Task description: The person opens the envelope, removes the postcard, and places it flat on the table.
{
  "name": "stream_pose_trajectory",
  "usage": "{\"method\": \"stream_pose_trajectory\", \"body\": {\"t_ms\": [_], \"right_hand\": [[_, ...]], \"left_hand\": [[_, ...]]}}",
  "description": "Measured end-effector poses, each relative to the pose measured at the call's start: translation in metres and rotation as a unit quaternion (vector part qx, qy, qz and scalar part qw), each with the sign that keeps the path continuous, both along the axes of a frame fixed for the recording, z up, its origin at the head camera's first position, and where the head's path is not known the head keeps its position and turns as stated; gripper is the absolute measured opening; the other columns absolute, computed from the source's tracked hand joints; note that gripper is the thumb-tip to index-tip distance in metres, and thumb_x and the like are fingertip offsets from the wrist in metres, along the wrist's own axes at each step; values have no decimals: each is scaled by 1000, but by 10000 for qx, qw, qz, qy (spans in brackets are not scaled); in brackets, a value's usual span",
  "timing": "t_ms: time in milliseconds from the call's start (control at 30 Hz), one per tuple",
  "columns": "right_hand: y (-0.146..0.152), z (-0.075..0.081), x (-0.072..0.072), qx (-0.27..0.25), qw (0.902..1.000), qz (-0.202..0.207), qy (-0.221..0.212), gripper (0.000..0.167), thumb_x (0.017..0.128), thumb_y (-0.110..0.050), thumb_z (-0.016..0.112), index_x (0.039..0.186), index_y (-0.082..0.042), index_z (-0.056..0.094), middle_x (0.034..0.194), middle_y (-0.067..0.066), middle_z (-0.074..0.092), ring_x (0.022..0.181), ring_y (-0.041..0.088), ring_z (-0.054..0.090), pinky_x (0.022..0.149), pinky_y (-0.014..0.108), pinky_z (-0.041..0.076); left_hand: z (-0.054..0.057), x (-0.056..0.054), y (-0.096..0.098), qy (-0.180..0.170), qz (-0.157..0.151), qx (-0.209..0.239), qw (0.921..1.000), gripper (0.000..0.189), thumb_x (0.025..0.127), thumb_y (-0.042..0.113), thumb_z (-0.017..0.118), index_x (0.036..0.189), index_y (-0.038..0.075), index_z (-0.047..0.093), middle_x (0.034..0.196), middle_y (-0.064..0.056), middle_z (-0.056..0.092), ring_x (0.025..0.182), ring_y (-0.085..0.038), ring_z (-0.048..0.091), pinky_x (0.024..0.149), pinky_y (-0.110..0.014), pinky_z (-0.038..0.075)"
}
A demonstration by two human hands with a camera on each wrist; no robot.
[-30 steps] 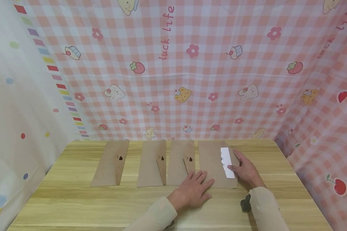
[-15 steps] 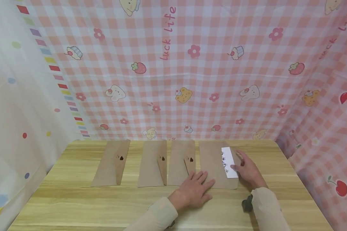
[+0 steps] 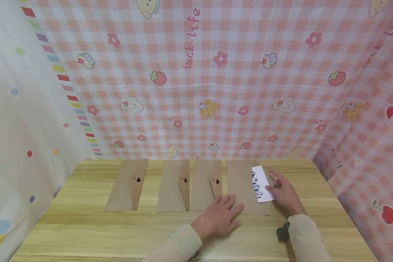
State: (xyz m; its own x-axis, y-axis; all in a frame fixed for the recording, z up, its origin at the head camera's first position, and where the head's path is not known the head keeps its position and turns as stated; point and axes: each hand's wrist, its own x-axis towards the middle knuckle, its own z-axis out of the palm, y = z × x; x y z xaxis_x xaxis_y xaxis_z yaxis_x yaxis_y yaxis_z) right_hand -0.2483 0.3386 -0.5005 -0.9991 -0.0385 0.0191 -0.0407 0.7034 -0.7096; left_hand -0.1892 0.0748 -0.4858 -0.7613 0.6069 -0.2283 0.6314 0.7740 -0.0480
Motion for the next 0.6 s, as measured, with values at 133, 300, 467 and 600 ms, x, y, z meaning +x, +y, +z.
{"method": "stream_pose_trajectory", "body": {"t_ms": [133, 300, 467, 600], "right_hand": [[0, -1, 0, -19, 10000, -45, 74, 61, 98, -10, 61, 149, 5, 33, 93, 12, 53, 81, 20, 45, 64, 25, 37], [0, -1, 0, -3, 9999, -130, 56, 60, 98, -9, 61, 149, 4, 34, 95, 13, 55, 82, 20, 47, 66, 25, 37], [0, -1, -1, -56, 9998, -177, -26, 58, 98, -9, 59, 149, 4, 35, 100, 17, 55, 84, 22, 49, 65, 25, 40], [0, 1, -2, -97, 9997, -172, -126, 57, 99, -9, 58, 150, 4, 35, 101, 17, 55, 85, 24, 49, 65, 24, 40]], "left_hand": [[-1, -1, 1, 33, 5, -3, 10000, 58, 101, 61, 34, 156, 43, 24, 165, 6, 20, 151, -12, 19, 122, -39, 16], [-4, -3, 1, 59, 9, 7, 10000, 60, 101, 62, 32, 156, 42, 24, 164, 6, 21, 151, -12, 19, 122, -39, 16], [-4, -4, 1, 101, 29, 5, 9999, 60, 101, 63, 27, 156, 40, 25, 164, 7, 21, 151, -11, 20, 122, -38, 17], [-1, -4, 1, 116, 32, -12, 9999, 57, 102, 61, 25, 156, 41, 26, 164, 8, 22, 151, -11, 19, 122, -38, 16]]}}
